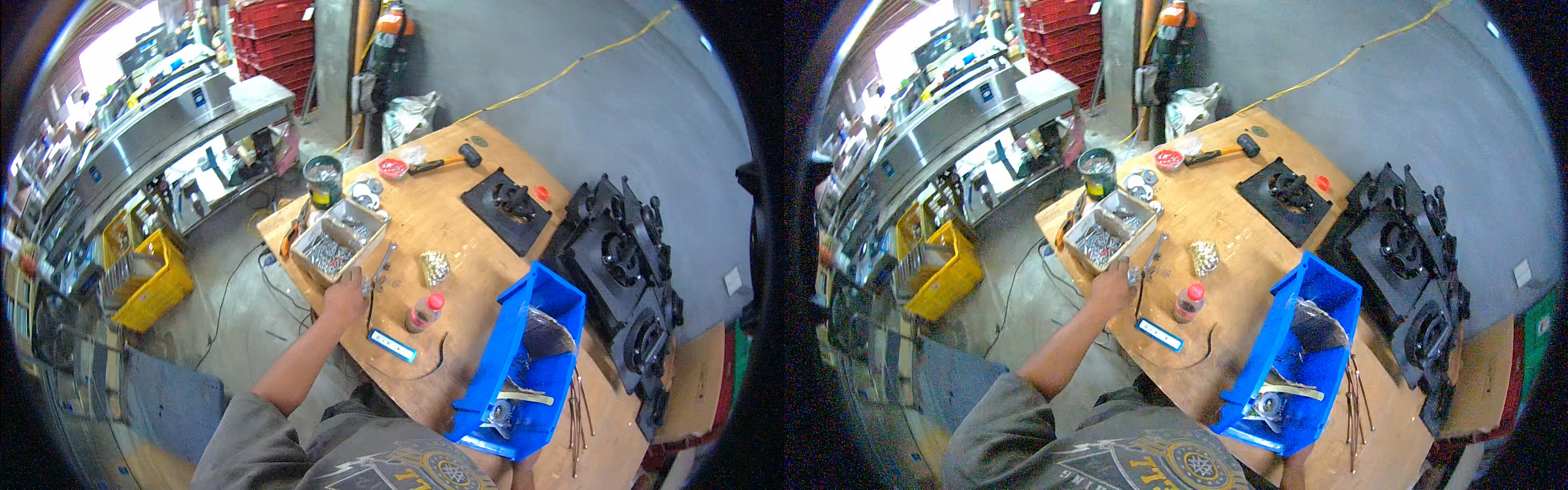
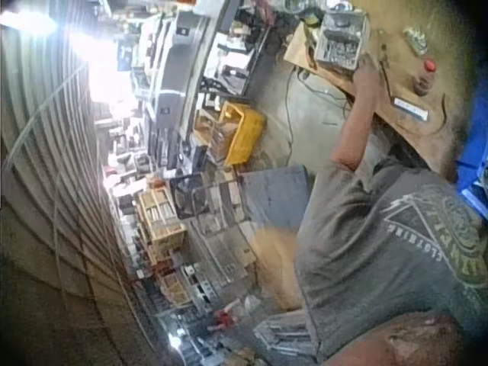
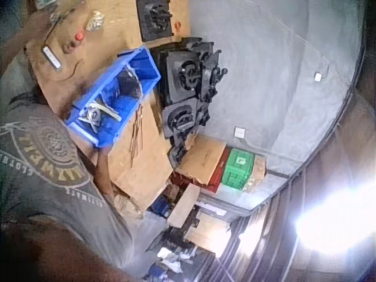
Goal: The person sorts small hardware components from a blue bin onto a workbench, handling items such as copper rods, plastic pieces, and packaged parts. They repeatedly reach into the bin, pick up items, and place them on the table or back into the bin.
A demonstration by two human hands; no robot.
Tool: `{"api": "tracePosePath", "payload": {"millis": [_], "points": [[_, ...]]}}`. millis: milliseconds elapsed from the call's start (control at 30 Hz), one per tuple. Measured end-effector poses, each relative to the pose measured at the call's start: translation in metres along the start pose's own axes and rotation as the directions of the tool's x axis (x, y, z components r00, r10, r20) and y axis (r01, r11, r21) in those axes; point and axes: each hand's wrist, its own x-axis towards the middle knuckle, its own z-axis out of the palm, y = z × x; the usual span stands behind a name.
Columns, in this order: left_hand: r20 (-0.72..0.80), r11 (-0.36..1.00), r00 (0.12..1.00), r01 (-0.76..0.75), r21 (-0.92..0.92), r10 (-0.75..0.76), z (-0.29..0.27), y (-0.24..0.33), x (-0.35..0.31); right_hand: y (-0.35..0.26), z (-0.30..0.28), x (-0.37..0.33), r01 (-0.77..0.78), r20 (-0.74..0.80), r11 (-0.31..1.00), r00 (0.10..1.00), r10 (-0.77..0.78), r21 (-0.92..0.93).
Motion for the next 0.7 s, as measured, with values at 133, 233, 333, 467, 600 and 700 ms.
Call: {"api": "tracePosePath", "payload": {"millis": [133, 233, 333, 467, 600, 700], "points": [[0.327, 0.993, 0.945, -0.031, 0.110, -0.006, 0.009, -0.008, 0.027, 0.073, 0.012, -0.003, 0.003, -0.217, 0.528, 0.914, 0.343, 0.849], [0.305, 0.999, 0.952, -0.023, 0.031, 0.013, -0.007, -0.023, 0.014, 0.005, -0.027, -0.028, -0.022, -0.546, 0.942, 0.811, 0.212, 0.334], [0.222, 0.981, 0.975, 0.051, -0.185, -0.009, -0.010, -0.031, -0.005, -0.078, -0.061, -0.019, 0.057, -0.649, 0.908, 0.717, 0.253, 0.416], [0.200, 0.900, 0.979, 0.124, -0.417, -0.043, -0.020, -0.036, -0.016, -0.251, -0.069, 0.030, 0.322, -0.390, 0.753, 0.916, -0.094, 0.574], [0.148, 0.777, 0.989, 0.085, -0.624, 0.011, -0.022, -0.057, -0.030, -0.423, -0.018, 0.099, 0.531, 0.299, 0.679, 0.631, -0.716, 0.507], [0.141, 0.757, 0.988, 0.142, -0.637, -0.067, -0.046, -0.053, -0.044, -0.475, 0.071, 0.158, 0.612, 0.575, 0.603, 0.278, -0.770, 0.511]]}}
